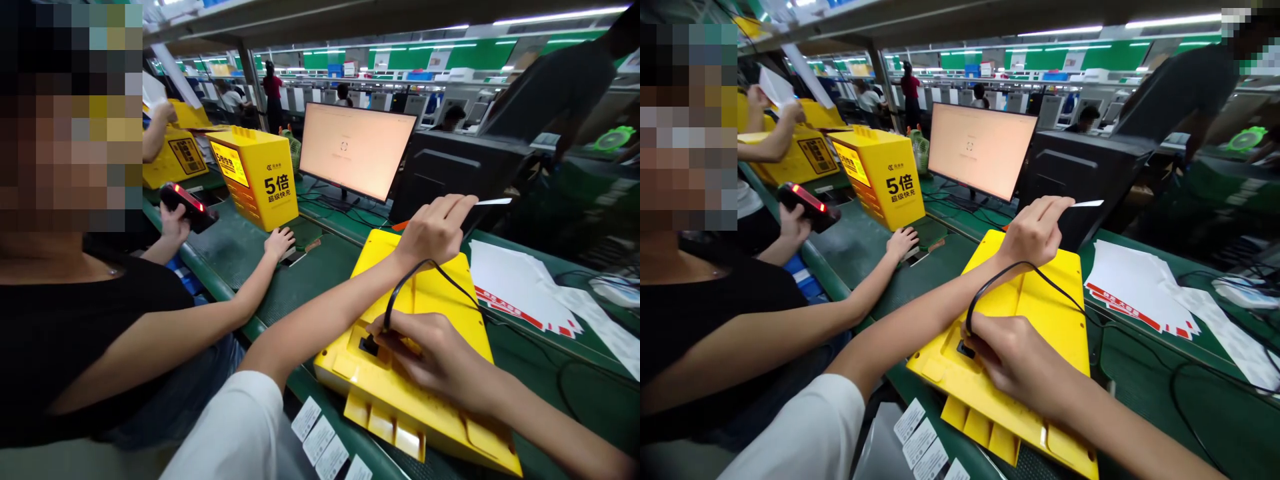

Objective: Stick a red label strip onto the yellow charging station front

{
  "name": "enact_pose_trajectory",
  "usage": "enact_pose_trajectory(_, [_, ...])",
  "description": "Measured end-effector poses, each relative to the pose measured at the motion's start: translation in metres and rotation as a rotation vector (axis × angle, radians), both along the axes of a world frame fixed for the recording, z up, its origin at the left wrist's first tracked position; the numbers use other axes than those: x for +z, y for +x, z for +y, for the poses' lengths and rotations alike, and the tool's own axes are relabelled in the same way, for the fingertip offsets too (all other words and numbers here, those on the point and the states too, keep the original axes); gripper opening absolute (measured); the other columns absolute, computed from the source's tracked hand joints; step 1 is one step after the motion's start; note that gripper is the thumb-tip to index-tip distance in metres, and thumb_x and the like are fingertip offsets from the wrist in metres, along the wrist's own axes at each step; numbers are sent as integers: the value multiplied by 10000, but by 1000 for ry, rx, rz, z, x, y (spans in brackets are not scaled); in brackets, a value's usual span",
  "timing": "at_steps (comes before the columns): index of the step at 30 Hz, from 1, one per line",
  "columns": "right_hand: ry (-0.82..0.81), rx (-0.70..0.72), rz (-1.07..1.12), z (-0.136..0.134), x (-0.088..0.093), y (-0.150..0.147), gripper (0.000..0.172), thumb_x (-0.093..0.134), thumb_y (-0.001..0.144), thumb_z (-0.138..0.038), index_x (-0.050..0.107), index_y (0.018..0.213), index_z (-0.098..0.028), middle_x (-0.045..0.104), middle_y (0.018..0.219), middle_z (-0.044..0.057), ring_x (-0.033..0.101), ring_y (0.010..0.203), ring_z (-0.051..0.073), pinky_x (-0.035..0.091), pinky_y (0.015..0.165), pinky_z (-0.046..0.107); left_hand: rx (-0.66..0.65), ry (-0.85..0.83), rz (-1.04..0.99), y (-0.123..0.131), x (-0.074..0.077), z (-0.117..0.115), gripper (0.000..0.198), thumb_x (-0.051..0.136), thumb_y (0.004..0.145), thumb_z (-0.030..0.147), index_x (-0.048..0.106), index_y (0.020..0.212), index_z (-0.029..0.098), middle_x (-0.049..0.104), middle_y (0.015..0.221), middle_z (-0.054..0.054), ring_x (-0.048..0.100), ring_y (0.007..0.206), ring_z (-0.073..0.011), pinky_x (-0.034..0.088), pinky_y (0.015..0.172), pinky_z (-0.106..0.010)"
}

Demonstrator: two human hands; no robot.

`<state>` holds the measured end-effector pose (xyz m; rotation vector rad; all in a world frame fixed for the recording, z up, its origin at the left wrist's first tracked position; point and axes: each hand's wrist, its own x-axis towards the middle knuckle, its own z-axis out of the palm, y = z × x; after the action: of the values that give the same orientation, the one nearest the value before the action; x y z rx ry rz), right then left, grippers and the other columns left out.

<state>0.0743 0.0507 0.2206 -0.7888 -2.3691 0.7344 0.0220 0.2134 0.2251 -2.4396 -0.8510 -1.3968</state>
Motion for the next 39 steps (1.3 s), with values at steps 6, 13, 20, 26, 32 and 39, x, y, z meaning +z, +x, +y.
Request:
enact_pose_trajectory(6, [-43,-20,10,-2,3,-1,126,497,997,-159,618,986,-193,669,794,62,679,725,186,542,665,261,-2,-102,49,0,2,0,524,349,883,34,484,1387,72,585,1393,-147,558,1263,-237,504,1062,-393])
enact_pose_trajectory(13, [-60,-22,-9,-3,3,-1,136,498,989,-144,626,990,-191,669,785,59,688,735,195,553,681,271,12,-143,83,-1,5,-4,524,339,895,30,442,1407,70,563,1414,-142,540,1293,-225,494,1097,-390])
enact_pose_trajectory(20, [-115,-31,-54,3,-2,-1,126,523,969,-115,629,970,-184,684,838,63,657,713,173,511,675,258,-17,-146,25,0,6,-4,498,354,889,24,465,1371,79,588,1376,-132,554,1264,-214,492,1099,-370])
enact_pose_trajectory(26, [-140,-71,-75,-2,-1,-10,128,547,905,-52,602,913,-167,653,812,44,608,676,148,423,617,231,-14,-136,-130,-3,20,1,465,363,880,3,484,1320,93,602,1302,-137,558,1264,-213,496,1096,-361])
enact_pose_trajectory(32, [-195,-112,-20,2,-5,-10,102,643,880,-62,605,857,-154,698,823,41,652,709,152,437,614,220,-19,-160,-169,-8,36,8,435,434,843,3,547,1249,110,634,1189,-131,619,1124,-223,530,1017,-354])
enact_pose_trajectory(39, [258,-552,371,0,54,62,196,702,943,-218,708,1136,-185,733,1084,43,704,892,156,575,746,237,10,-98,-89,-72,78,-71,278,516,867,51,646,1080,174,710,1008,-30,671,941,-174,532,862,-293])
